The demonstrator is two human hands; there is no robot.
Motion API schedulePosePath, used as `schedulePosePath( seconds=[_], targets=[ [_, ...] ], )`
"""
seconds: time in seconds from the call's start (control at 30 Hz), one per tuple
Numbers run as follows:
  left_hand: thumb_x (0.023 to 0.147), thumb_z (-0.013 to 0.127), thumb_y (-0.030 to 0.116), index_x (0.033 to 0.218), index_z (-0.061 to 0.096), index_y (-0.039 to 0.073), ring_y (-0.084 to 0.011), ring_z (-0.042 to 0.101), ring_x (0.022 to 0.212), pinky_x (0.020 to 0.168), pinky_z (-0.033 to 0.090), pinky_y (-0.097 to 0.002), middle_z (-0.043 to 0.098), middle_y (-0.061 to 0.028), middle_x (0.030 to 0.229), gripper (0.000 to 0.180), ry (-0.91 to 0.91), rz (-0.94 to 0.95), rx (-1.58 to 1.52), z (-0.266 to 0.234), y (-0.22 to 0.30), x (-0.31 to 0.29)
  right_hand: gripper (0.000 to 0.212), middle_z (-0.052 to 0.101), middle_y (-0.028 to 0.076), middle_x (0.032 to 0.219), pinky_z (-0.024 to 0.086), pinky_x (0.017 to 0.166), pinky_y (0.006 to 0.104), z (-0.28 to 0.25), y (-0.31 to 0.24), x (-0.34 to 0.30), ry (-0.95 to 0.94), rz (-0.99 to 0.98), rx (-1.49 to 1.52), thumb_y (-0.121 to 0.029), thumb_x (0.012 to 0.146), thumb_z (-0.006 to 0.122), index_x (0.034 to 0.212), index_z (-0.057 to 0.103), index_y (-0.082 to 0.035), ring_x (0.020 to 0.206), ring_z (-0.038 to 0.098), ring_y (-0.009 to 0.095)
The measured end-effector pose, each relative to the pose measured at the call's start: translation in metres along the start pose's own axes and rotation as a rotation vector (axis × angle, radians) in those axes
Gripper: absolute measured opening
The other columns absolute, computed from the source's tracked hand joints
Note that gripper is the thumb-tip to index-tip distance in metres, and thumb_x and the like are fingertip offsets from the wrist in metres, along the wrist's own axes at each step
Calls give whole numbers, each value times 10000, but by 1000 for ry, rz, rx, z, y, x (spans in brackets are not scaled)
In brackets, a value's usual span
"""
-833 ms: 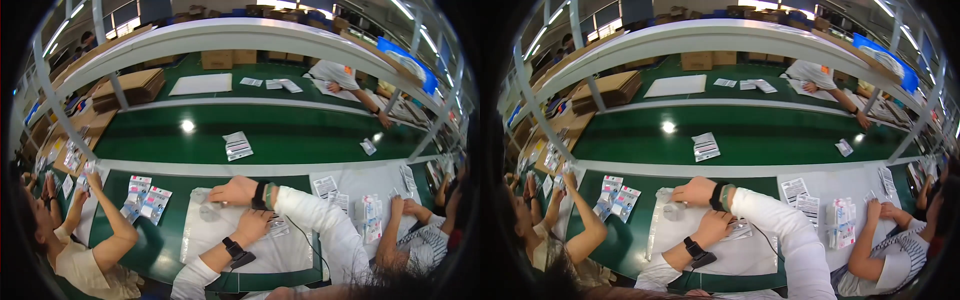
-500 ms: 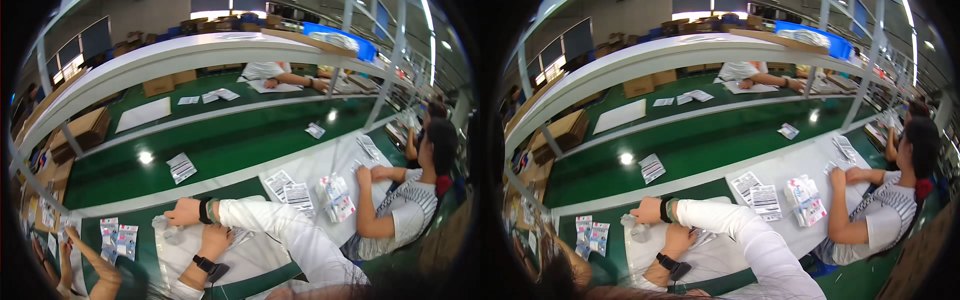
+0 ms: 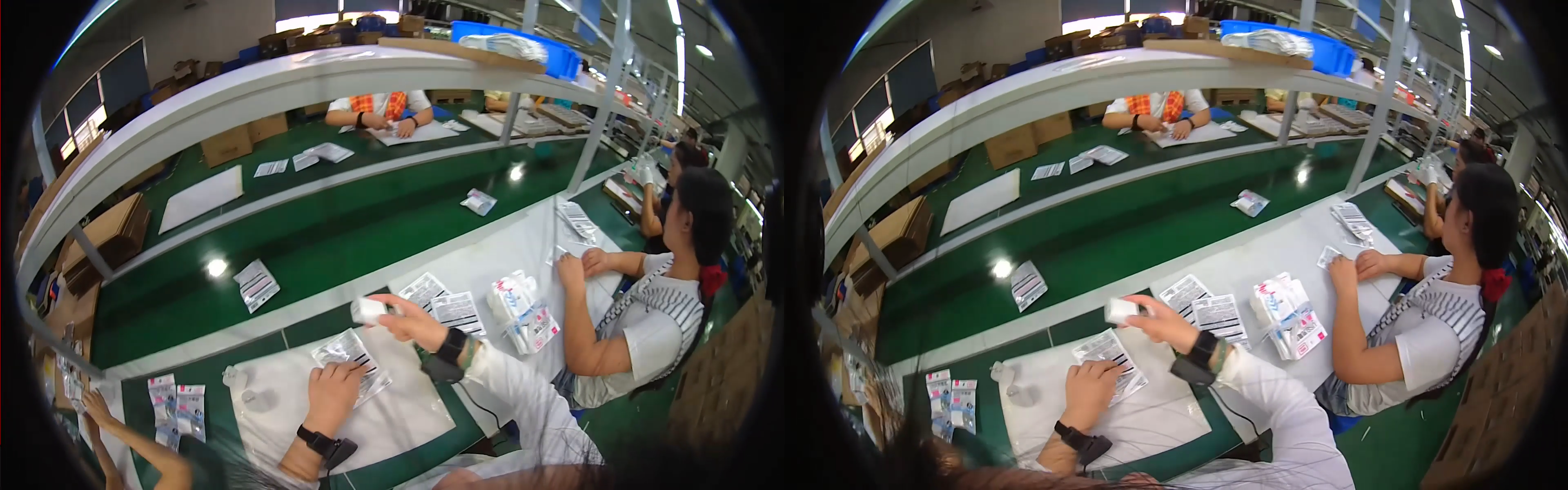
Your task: The person picks up a charger and a plastic bag, places the charger inside, and seals the bag by pressing the adhesive strip. The person then sets the finished package aside and repeats the process.
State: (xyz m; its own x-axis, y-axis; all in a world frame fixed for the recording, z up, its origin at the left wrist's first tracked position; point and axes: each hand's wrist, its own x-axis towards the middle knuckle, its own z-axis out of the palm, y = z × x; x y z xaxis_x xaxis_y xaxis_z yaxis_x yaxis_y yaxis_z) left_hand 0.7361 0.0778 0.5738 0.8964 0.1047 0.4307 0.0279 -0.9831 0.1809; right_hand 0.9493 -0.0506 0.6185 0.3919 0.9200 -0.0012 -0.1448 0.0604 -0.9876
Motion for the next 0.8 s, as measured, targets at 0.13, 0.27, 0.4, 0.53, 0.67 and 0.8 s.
schedulePosePath(
  seconds=[0.13,0.27,0.4,0.53,0.67,0.8],
  targets=[
    [716,650,86,1118,708,178,-238,593,1030,891,460,-398,660,-4,1158,417,-21,-42,-333,5,-8,8,526,616,63,1229,482,934,306,-17,34,-24,22,-97,-125,-145,916,691,1385,480,-33,1176,575,180],
    [807,672,161,1127,711,200,-229,592,1041,894,482,-387,675,40,1145,325,5,-72,-434,18,-14,11,513,600,58,1222,500,905,298,-5,36,-42,-80,-176,-438,-236,866,739,1322,561,-86,1109,618,209],
    [869,665,196,1082,733,188,-225,589,1053,892,486,-393,704,31,1096,224,-21,-246,-519,18,-17,3,482,576,41,1186,548,787,309,18,24,-51,-222,-316,-912,-325,837,752,1271,611,-171,977,659,215],
    [909,652,238,1049,748,181,-193,603,1043,886,460,-369,724,36,1052,179,-8,-300,-551,19,-11,3,450,553,17,1167,559,671,333,21,28,-57,-262,-341,-1098,-348,815,761,1216,626,-196,876,668,213],
    [908,662,236,1081,748,171,-166,594,1129,938,374,-349,729,17,1081,204,-10,-298,-454,7,-1,9,419,541,2,1146,551,607,343,22,31,-56,-156,-377,-1132,-353,800,770,1150,619,-177,820,668,202],
    [913,661,245,1103,741,193,-142,589,1155,940,338,-328,719,43,1136,213,79,-214,-329,12,-4,5,416,533,11,1139,549,610,348,33,33,-51,-103,-340,-1164,-344,781,788,1096,590,-157,808,660,218]
  ],
)
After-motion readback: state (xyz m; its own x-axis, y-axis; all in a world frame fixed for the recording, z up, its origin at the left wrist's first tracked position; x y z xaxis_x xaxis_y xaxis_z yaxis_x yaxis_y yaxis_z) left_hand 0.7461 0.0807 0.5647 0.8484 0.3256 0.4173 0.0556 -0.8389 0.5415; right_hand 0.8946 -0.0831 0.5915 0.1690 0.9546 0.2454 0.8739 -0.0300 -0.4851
